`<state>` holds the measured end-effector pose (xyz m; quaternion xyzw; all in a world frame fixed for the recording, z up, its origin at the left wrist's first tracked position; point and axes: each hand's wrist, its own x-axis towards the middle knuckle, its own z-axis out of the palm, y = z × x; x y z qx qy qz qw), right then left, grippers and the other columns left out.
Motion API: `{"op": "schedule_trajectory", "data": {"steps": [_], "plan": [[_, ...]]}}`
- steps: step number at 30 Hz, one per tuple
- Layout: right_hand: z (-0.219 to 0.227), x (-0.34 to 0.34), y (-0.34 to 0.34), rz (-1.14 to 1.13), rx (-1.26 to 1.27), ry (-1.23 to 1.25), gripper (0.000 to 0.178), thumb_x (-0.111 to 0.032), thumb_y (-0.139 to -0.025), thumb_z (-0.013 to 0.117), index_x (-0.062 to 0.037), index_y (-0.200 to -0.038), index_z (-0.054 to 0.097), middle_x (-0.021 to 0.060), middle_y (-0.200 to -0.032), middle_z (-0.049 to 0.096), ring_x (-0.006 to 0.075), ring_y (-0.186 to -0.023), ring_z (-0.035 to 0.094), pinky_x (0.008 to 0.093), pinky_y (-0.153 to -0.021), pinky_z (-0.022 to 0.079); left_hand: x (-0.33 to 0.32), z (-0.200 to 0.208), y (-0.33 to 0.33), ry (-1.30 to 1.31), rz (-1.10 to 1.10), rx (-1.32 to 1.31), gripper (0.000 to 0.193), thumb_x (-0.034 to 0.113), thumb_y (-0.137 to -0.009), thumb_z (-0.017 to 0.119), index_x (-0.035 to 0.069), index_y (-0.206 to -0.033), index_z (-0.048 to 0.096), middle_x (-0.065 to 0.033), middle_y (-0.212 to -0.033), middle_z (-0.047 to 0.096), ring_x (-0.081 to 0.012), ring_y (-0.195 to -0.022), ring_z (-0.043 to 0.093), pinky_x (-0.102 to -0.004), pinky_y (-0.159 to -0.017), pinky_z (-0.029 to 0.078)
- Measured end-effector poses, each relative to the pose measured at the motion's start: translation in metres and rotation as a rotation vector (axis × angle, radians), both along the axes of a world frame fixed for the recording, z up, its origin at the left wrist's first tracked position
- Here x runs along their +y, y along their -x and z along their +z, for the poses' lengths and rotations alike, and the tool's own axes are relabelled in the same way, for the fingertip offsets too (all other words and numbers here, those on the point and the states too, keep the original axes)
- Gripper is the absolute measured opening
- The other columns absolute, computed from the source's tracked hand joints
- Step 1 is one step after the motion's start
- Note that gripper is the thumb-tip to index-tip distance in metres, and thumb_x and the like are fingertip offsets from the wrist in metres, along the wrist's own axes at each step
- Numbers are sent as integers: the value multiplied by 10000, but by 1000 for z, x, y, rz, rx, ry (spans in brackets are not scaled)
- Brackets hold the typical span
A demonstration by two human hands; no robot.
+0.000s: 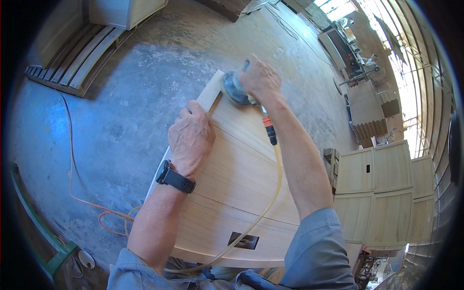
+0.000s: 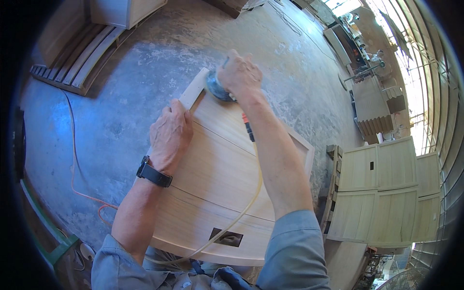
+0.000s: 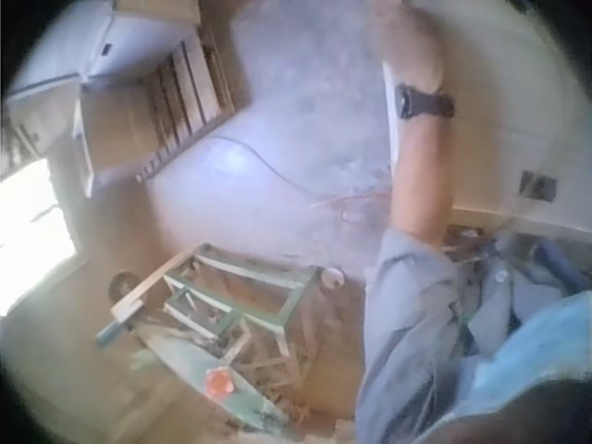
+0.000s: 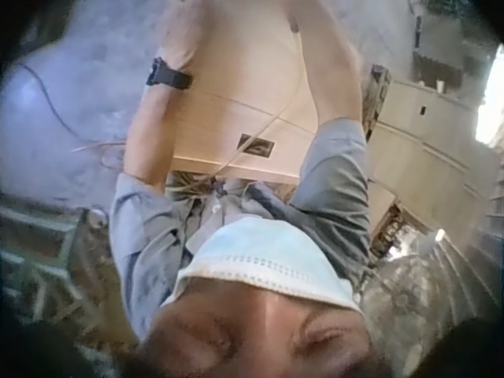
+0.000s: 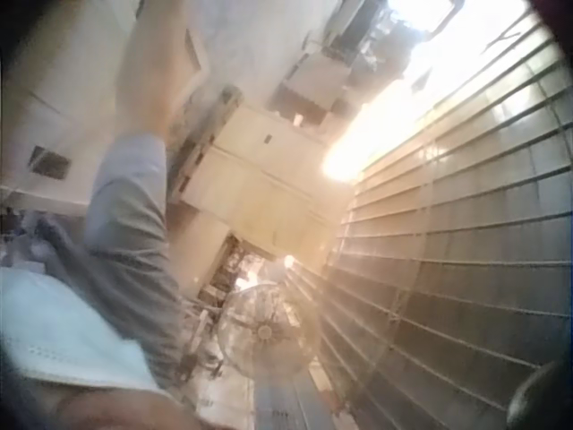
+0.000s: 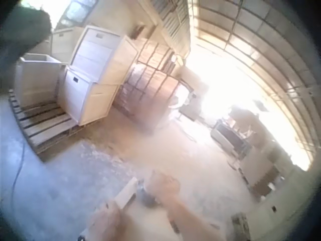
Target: The person picks up a pneumatic sander and sands the surfaces and edges of a wooden box, turning and repositioning the piece by hand.
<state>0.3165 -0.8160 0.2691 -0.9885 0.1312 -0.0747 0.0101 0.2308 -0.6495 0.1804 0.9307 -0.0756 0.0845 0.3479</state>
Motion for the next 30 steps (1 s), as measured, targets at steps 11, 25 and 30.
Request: {"op": "schedule_trajectory", "data": {"steps": [11, 25, 30], "plan": [[2, 64, -50, 75, 26, -20, 432, -313, -871, 583, -125, -1257, 636, 262, -1267, 573, 443, -1148, 604, 471, -975, 488, 22, 0, -2, 141, 74, 131, 198, 169, -963, 499, -23, -923, 529, -260, -720, 648, -427, -705, 665, -497, -635, 526], [-4, 52, -51, 56, 32, -24, 441, -326, -872, 575, -107, -1251, 624, 264, -1238, 585, 447, -1117, 616, 470, -962, 489, 23, 2, -9, 108, 61, 121, 289, 190, -965, 486, -25, -809, 598, -260, -693, 654, -408, -665, 681, -472, -613, 552], [2, 72, -47, 90, 33, -57, 426, -320, -875, 583, -115, -1246, 630, 266, -1229, 582, 448, -1107, 616, 471, -960, 489, 29, -2, -3, 65, -1, 125, 326, 252, -970, 523, -30, -821, 588, -245, -697, 657, -395, -658, 677, -472, -614, 552]]}}
